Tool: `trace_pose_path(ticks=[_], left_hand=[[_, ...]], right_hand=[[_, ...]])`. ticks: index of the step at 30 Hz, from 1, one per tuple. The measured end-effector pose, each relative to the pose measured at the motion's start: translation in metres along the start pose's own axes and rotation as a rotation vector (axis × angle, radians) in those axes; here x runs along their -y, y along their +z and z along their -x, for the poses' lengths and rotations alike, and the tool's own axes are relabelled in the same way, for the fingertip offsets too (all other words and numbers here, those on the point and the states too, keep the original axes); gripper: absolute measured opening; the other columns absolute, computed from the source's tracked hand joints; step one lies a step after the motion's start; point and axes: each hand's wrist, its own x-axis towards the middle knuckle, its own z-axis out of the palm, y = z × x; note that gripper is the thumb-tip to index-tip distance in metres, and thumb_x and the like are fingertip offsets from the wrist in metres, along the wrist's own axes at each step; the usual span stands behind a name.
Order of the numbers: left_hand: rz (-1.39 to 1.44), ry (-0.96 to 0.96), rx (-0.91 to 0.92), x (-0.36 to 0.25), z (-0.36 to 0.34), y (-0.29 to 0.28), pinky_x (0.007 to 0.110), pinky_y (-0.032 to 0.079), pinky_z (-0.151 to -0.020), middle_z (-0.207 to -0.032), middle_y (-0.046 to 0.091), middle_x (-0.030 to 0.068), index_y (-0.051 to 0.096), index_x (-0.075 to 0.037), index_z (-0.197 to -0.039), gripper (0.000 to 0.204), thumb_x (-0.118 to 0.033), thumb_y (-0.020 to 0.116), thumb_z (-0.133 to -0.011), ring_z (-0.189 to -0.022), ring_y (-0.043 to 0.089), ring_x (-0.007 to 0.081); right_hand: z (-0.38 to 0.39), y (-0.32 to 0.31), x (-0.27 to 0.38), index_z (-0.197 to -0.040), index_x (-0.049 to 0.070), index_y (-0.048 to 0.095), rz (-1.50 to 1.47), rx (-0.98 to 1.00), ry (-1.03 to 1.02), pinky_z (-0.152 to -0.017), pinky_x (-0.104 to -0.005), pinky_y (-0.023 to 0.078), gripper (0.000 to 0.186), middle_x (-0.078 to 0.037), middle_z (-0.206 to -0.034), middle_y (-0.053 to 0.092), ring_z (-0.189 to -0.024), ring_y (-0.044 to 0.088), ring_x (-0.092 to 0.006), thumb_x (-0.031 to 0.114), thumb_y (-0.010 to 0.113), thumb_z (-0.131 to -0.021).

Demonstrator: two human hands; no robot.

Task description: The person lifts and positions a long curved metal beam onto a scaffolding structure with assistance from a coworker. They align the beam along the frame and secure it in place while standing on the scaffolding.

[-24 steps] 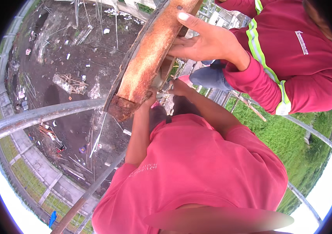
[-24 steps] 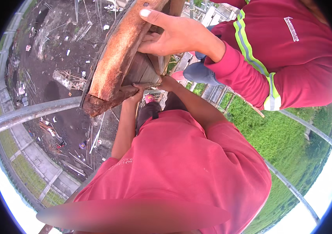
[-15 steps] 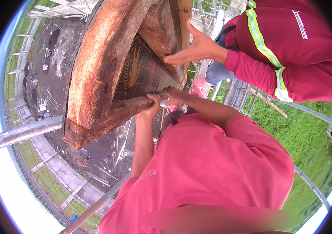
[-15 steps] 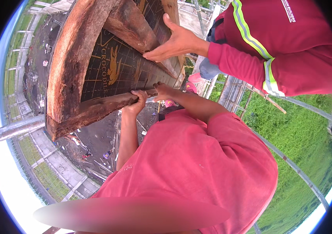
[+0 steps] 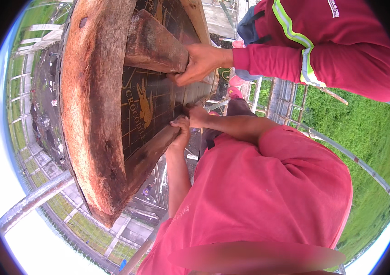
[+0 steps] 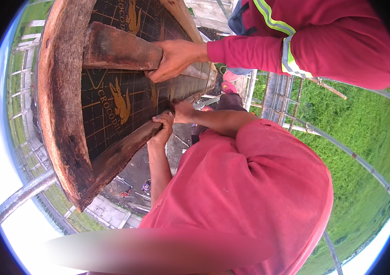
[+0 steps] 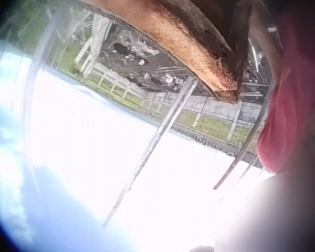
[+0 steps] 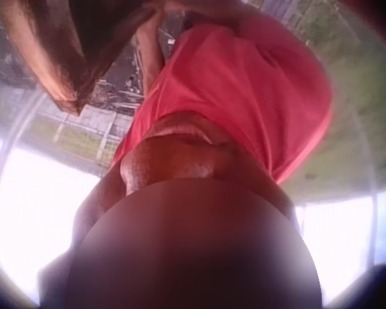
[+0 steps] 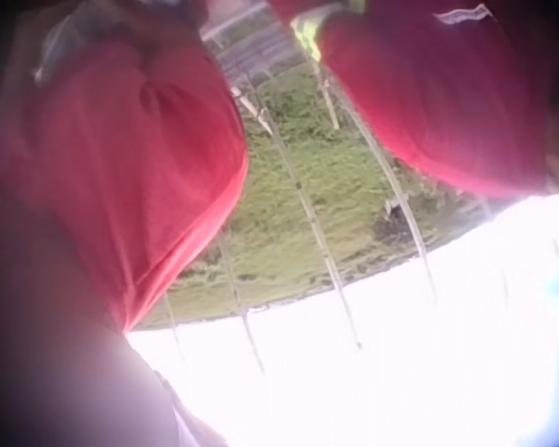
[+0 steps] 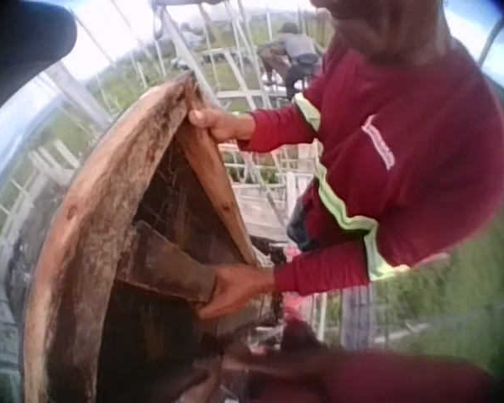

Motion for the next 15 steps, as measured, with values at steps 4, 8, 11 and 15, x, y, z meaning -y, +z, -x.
trace_pose_path(ticks=[4, 8, 11, 15], left_hand=[[-0.097, 0.050, 0.008, 0.037, 0.043, 0.014, 0.042, 0.059, -0.067, -0.090, 0.060, 0.0152, 0.033, 0.006, -0.136, 0.052, -0.008, 0.058, -0.093, -0.076, 0.064, 0.0273], [-0.504, 0.152, 0.162, 0.069, 0.097, 0.016, 0.043, 0.059, -0.072, -0.102, 0.063, 0.0172, 0.032, 0.011, -0.137, 0.058, -0.021, 0.059, -0.096, -0.081, 0.067, 0.0288], [-1.178, 0.129, 0.497, 0.051, 0.145, 0.001, 0.044, 0.059, -0.071, -0.107, 0.070, 0.0198, 0.048, 0.007, -0.134, 0.067, -0.050, 0.053, -0.100, -0.081, 0.070, 0.0291], [-1.436, 0.506, 0.350, -0.046, 0.139, -0.024, 0.041, 0.062, -0.071, -0.102, 0.072, 0.0241, 0.062, 0.001, -0.124, 0.075, -0.067, 0.052, -0.096, -0.077, 0.071, 0.0306]], right_hand=[[-0.006, -0.042, 0.043, -0.117, 0.000, 0.061, 0.039, 0.096, -0.021, -0.076, -0.0512, 0.058, 0.065, -0.026, -0.103, 0.068, -0.090, 0.069, -0.0443, 0.048, 0.075, -0.075], [-0.014, -0.086, 0.099, -0.096, -0.001, 0.071, 0.010, 0.073, -0.099, -0.073, -0.0497, 0.058, 0.054, -0.025, -0.093, 0.071, -0.086, 0.071, -0.0415, 0.047, 0.075, -0.072], [-0.028, -0.114, 0.150, -0.080, -0.001, 0.072, 0.074, 0.068, -0.169, -0.072, -0.0489, 0.058, 0.048, -0.025, -0.079, 0.070, -0.079, 0.071, -0.0413, 0.045, 0.076, -0.068], [-0.035, -0.148, 0.191, -0.079, -0.001, 0.072, 0.137, 0.109, -0.260, -0.072, -0.0486, 0.057, 0.049, -0.026, -0.077, 0.069, -0.078, 0.071, -0.0422, 0.046, 0.076, -0.067]])
